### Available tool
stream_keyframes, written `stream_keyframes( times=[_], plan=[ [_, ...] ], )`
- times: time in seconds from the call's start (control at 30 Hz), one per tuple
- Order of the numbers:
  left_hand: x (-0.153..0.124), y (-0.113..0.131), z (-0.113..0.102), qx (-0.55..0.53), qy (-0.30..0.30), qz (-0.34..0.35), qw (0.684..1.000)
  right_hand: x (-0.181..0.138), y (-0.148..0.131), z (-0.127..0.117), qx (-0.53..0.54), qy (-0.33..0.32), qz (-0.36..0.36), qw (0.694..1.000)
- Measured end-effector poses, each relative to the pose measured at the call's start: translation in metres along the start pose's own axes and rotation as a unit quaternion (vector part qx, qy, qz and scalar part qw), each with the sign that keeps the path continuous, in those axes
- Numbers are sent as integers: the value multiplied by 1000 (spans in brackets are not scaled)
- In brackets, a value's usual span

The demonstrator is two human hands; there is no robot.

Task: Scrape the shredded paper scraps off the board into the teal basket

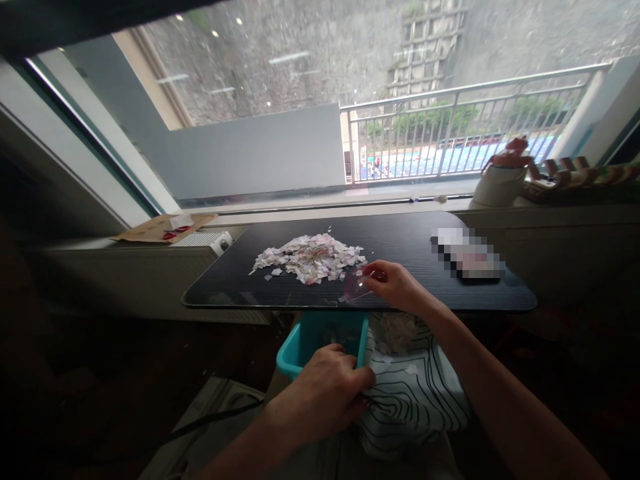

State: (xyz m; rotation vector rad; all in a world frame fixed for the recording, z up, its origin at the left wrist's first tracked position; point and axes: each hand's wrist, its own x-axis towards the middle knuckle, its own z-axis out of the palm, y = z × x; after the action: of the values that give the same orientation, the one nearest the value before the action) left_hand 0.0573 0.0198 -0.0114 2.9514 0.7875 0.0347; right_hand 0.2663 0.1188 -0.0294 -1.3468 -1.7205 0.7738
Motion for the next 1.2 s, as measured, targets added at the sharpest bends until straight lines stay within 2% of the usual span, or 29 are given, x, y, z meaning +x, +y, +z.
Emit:
stream_keyframes(
  times=[0.1,0.33,0.43,0.57,0.63,0.83,1.07,1.2],
  plan=[
    [0,0,0,2,-1,-4,1000,1,-2,4,23,42,12,999],
    [0,-1,1,-8,-5,-4,1000,-7,-16,8,42,-18,23,999],
    [-1,-1,2,-10,-2,-6,1000,-3,-11,2,41,27,16,999],
    [-2,0,2,-7,-6,-7,1000,20,7,2,21,110,9,994],
    [-2,0,2,-6,-8,-9,1000,31,13,5,8,121,1,993],
    [-3,-2,4,-10,-6,-13,1000,37,17,7,-50,71,2,996],
    [-2,-1,4,-10,-3,-9,1000,40,9,12,-37,80,-20,996],
    [-4,-2,4,-9,-6,-13,1000,42,10,15,-76,69,-10,995]
  ],
)
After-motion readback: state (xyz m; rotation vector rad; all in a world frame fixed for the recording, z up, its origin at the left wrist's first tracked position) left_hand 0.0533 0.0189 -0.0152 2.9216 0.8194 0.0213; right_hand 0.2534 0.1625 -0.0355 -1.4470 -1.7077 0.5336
